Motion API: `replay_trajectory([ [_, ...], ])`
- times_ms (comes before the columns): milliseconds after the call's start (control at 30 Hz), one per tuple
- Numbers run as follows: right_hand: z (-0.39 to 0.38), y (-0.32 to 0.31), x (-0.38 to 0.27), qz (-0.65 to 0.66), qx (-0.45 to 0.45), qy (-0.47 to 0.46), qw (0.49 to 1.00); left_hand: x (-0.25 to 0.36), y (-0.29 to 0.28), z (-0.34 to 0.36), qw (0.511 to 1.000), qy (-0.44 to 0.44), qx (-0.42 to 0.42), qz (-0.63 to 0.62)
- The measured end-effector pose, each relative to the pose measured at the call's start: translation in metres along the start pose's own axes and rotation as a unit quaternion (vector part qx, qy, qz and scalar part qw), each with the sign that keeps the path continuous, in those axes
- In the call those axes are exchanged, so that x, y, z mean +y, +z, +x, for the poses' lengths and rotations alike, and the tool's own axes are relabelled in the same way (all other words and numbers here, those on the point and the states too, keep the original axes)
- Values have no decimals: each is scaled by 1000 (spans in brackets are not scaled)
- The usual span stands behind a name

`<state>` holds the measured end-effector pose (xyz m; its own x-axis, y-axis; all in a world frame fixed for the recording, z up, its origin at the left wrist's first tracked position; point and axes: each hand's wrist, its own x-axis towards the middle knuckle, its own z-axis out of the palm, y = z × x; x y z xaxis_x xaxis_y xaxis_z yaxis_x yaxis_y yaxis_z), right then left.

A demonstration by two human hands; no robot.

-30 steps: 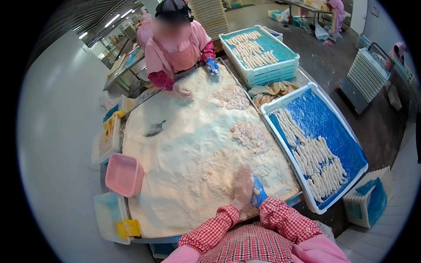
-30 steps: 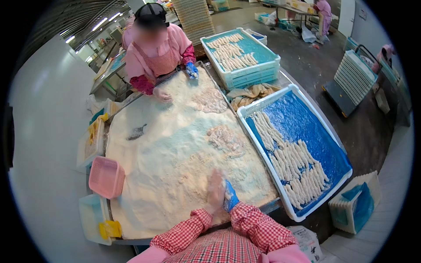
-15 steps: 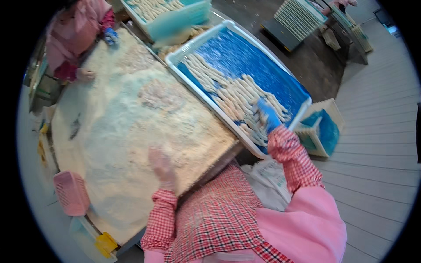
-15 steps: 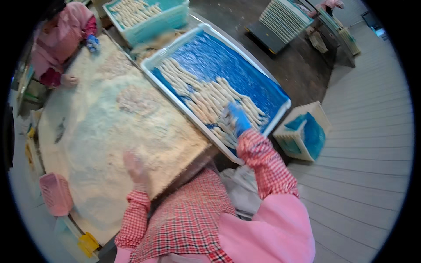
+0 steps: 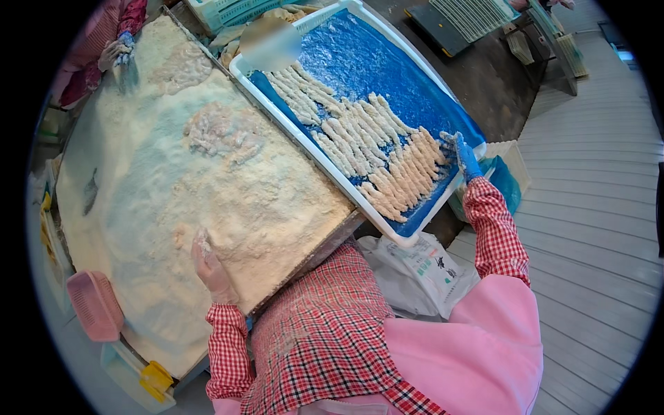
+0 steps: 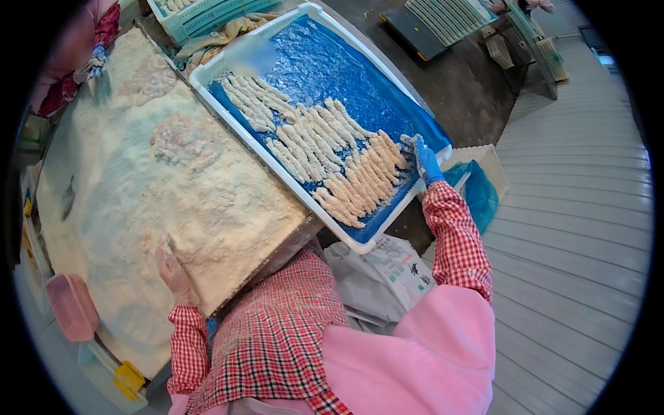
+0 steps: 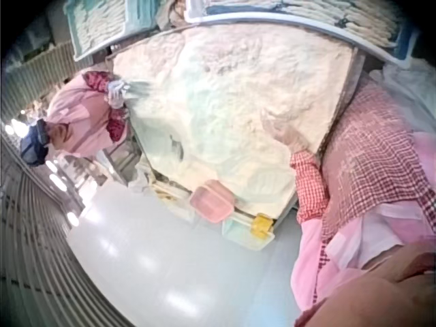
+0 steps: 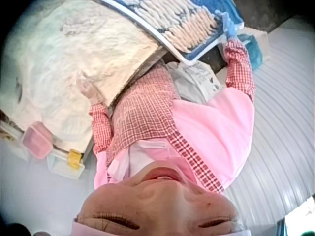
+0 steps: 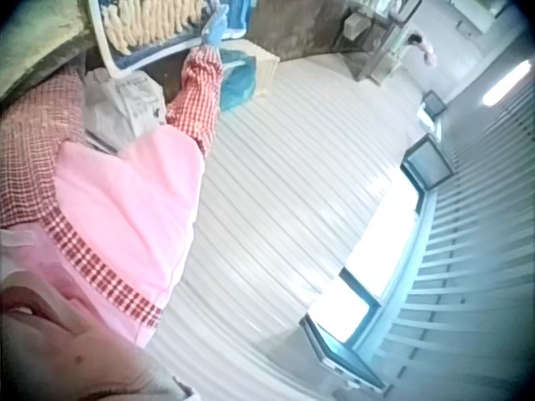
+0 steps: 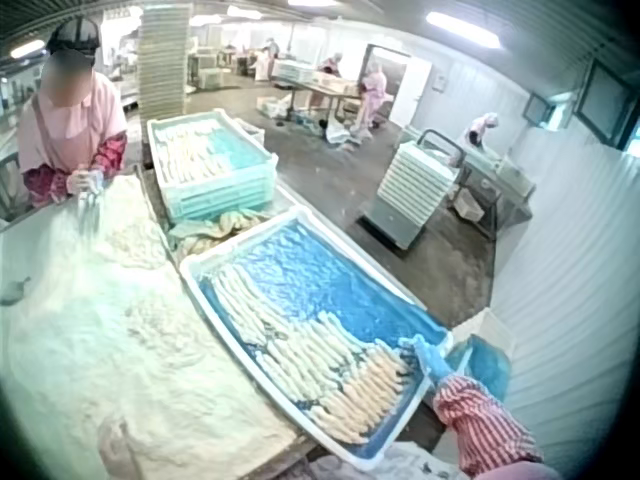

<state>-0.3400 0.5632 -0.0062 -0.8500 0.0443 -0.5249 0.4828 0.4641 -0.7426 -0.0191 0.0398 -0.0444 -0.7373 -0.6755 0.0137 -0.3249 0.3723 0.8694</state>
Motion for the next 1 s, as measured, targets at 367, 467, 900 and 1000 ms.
replay_trajectory([
  [367,76,98,-69,-141,-29,-208,967,11,3,-15,999,-9,23,-23],
  [467,81,118,-84,-176,-64,-216,958,-10,-10,-23,998,16,36,53],
  [900,69,74,-68,-273,8,-215,938,-88,-43,8,961,-115,127,216],
  [1000,34,121,-86,-152,-10,-288,946,-30,2,17,990,-57,37,123],
])
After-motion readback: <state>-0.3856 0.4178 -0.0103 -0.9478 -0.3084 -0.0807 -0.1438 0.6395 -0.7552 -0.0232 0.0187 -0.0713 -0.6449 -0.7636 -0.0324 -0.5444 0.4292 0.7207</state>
